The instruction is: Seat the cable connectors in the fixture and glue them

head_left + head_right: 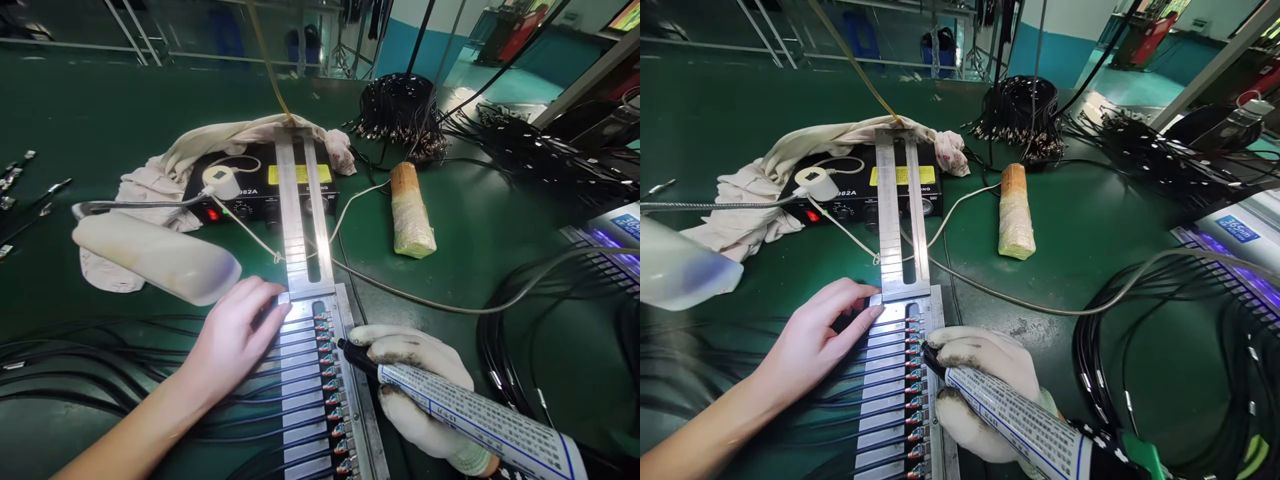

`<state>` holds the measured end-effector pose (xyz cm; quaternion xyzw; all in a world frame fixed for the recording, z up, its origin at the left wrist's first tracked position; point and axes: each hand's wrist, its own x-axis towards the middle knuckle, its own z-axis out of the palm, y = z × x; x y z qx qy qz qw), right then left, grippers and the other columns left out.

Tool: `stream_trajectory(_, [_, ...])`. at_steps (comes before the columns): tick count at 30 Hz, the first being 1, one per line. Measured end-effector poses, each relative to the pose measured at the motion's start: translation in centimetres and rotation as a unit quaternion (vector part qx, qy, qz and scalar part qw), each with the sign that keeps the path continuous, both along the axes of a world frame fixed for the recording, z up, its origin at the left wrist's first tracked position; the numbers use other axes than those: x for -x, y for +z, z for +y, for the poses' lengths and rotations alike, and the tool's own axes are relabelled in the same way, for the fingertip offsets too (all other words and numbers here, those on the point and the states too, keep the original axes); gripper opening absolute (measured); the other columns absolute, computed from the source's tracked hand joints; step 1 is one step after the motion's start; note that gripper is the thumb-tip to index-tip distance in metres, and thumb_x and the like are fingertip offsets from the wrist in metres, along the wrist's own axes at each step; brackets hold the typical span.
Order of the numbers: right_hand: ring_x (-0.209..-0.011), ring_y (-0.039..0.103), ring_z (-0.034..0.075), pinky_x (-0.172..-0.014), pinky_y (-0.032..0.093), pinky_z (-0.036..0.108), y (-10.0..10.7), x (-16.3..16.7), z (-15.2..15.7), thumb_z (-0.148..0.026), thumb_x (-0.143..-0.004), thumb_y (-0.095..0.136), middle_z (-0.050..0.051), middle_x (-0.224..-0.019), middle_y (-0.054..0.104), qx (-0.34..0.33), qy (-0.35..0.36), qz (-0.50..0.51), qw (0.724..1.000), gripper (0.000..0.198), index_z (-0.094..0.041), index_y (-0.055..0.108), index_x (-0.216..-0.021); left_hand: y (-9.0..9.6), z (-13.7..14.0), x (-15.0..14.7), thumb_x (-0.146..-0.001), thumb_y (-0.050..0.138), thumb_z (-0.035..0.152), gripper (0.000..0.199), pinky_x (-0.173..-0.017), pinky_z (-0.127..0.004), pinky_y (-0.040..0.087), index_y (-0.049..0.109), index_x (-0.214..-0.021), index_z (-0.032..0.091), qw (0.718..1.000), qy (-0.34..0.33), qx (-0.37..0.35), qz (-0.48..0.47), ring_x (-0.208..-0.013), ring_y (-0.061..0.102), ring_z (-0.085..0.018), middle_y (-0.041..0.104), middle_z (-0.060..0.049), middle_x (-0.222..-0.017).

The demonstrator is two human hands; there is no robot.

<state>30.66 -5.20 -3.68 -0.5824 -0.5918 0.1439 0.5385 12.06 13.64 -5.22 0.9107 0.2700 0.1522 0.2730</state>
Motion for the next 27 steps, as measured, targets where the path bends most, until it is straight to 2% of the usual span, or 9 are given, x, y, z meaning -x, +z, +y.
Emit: stream_trajectory(27, [-0.093,0.074,0.019,-0.085,0.063,0.026,0.79,-0.19,0.24,-0.012,-0.075,0.062,0.006,-0.100,0.074,-0.008,0.002,0.006,1.000,0.022,-0.016,0.066,-0.096,-0.14,0.07,-0.04,-0.097,0.052,0.038,0.022,-0.079,-0.024,0.040,0.061,-0.104,0.019,1.000,-0.003,-0.010,0.003,-0.085,0.052,-0.011,0.056,0.000,-0.091])
